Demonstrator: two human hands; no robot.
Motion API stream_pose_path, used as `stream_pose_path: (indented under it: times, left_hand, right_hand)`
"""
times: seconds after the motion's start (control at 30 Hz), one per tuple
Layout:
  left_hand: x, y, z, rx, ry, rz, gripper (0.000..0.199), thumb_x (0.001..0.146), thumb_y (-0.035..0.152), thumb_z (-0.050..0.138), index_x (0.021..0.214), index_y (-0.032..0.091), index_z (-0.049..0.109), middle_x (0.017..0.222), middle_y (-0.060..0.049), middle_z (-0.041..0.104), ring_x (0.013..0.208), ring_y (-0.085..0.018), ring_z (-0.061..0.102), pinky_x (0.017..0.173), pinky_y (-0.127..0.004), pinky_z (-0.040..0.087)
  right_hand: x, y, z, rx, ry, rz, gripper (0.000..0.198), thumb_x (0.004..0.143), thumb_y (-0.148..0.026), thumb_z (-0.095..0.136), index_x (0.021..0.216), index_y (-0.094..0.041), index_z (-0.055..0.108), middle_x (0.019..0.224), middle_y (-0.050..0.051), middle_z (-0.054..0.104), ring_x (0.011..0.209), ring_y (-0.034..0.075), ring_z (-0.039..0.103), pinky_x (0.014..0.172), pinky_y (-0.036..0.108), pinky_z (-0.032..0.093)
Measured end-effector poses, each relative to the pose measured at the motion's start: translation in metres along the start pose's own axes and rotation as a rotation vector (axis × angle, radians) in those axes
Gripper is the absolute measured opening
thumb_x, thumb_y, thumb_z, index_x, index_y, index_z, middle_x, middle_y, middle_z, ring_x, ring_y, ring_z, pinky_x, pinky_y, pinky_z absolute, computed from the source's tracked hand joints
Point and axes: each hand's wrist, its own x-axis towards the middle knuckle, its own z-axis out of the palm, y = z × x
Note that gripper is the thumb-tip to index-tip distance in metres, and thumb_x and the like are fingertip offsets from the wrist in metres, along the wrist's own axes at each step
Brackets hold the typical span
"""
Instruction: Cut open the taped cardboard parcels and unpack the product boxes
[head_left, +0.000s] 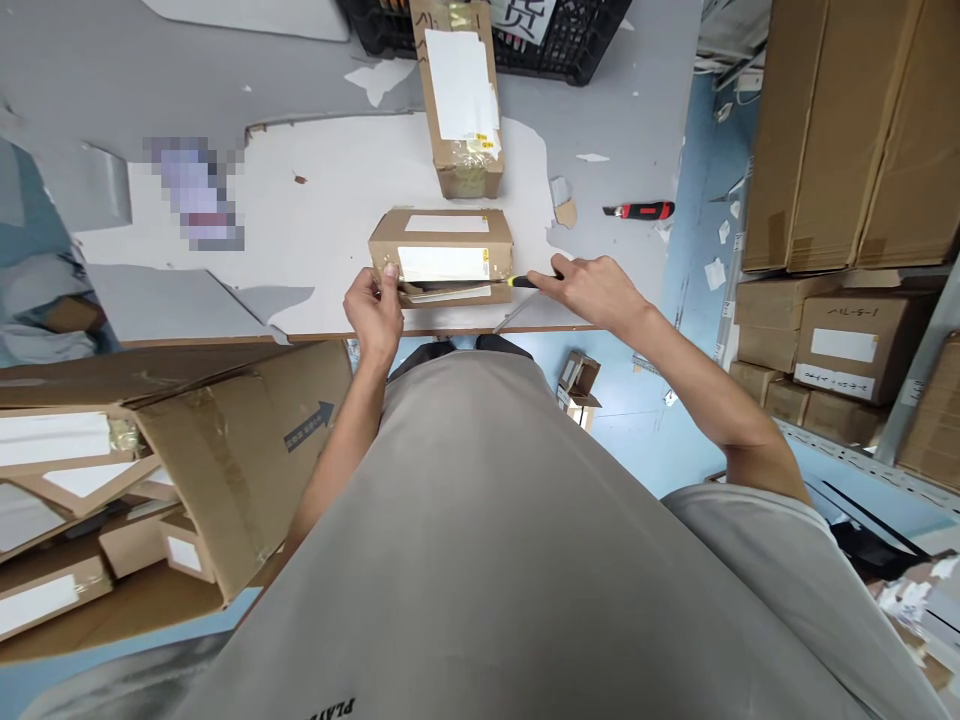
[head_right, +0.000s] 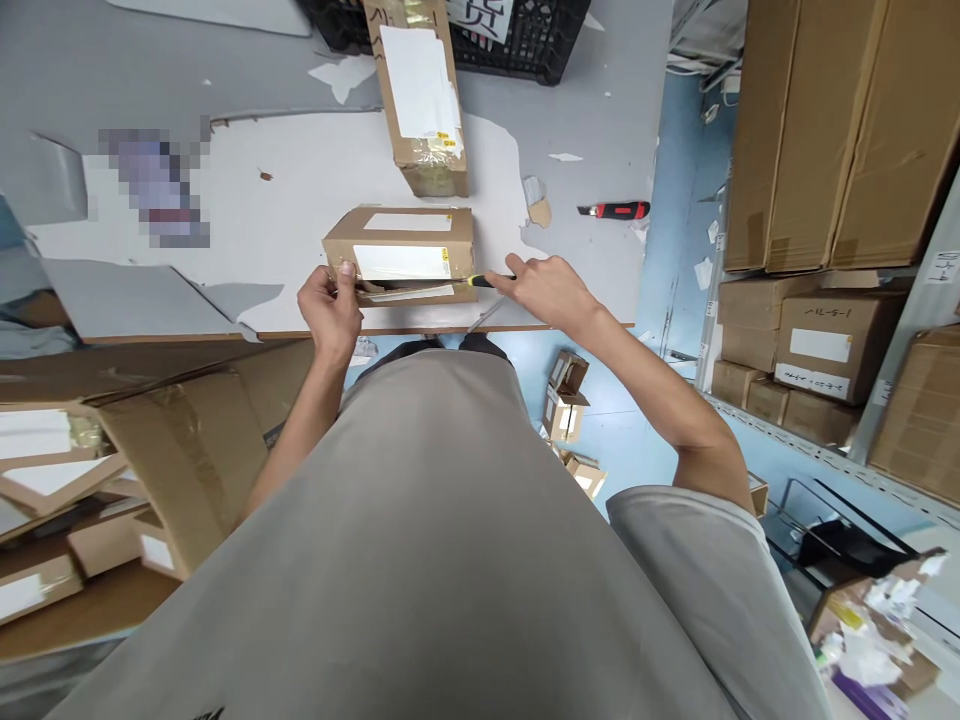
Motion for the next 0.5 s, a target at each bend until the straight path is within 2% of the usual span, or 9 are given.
stream_pose_path:
  times: [0.13,0.2,0.27,0.33,0.4,0.5]
  left_hand:
    - [-0.002,-0.001,-0.003,-0.065,-0.011,-0.038,0.049,0.115,0.062,0.067,0.086,0.025,0.053,0.066,0.004,0.062,0.052,-0.011,0.053,0.047,-0.02,0.039]
    - [-0.003,-0.004,-0.004,-0.092,-0.014,-0.043,0.048,0.114,0.063,0.067,0.088,0.025,0.054,0.068,0.004,0.065,0.049,-0.01,0.054,0.045,-0.018,0.041]
    - [-0.005,-0.008,-0.003,-0.139,-0.022,-0.051,0.049,0.112,0.067,0.068,0.09,0.025,0.055,0.071,0.003,0.067,0.05,-0.01,0.058,0.045,-0.018,0.045]
    - [-0.007,-0.014,-0.003,-0.188,-0.034,-0.054,0.05,0.108,0.071,0.073,0.096,0.025,0.057,0.076,0.002,0.069,0.053,-0.01,0.062,0.047,-0.018,0.049]
    - [-0.01,-0.02,-0.003,-0.217,-0.051,-0.044,0.052,0.103,0.074,0.077,0.104,0.025,0.059,0.082,0.002,0.07,0.055,-0.011,0.065,0.049,-0.02,0.052]
    - [-0.012,-0.032,-0.007,-0.199,-0.053,-0.001,0.057,0.1,0.078,0.078,0.11,0.025,0.06,0.099,-0.001,0.072,0.06,-0.011,0.07,0.055,-0.023,0.058]
  right_hand:
    - [-0.02,0.023,0.006,-0.001,-0.009,0.086,0.051,0.127,-0.04,0.032,0.161,-0.032,0.068,0.129,0.014,0.077,0.091,0.025,0.072,0.083,0.039,0.048]
    - [-0.026,0.036,0.021,0.035,0.014,0.138,0.054,0.127,-0.048,0.031,0.163,-0.031,0.068,0.131,0.014,0.076,0.095,0.027,0.073,0.087,0.04,0.051]
    - [-0.024,0.047,0.049,0.094,0.074,0.232,0.06,0.126,-0.054,0.031,0.169,-0.027,0.063,0.137,0.016,0.073,0.103,0.029,0.073,0.091,0.042,0.055]
    - [-0.012,0.051,0.088,0.174,0.16,0.378,0.065,0.126,-0.052,0.027,0.175,-0.019,0.055,0.144,0.021,0.068,0.112,0.033,0.073,0.096,0.044,0.059]
    - [0.006,0.048,0.131,0.277,0.216,0.538,0.065,0.125,-0.042,0.024,0.177,-0.012,0.05,0.147,0.026,0.064,0.121,0.036,0.071,0.105,0.048,0.059]
    - [0.035,0.032,0.182,0.413,0.185,0.772,0.065,0.118,-0.026,0.033,0.18,-0.005,0.042,0.149,0.029,0.061,0.135,0.039,0.067,0.119,0.056,0.054]
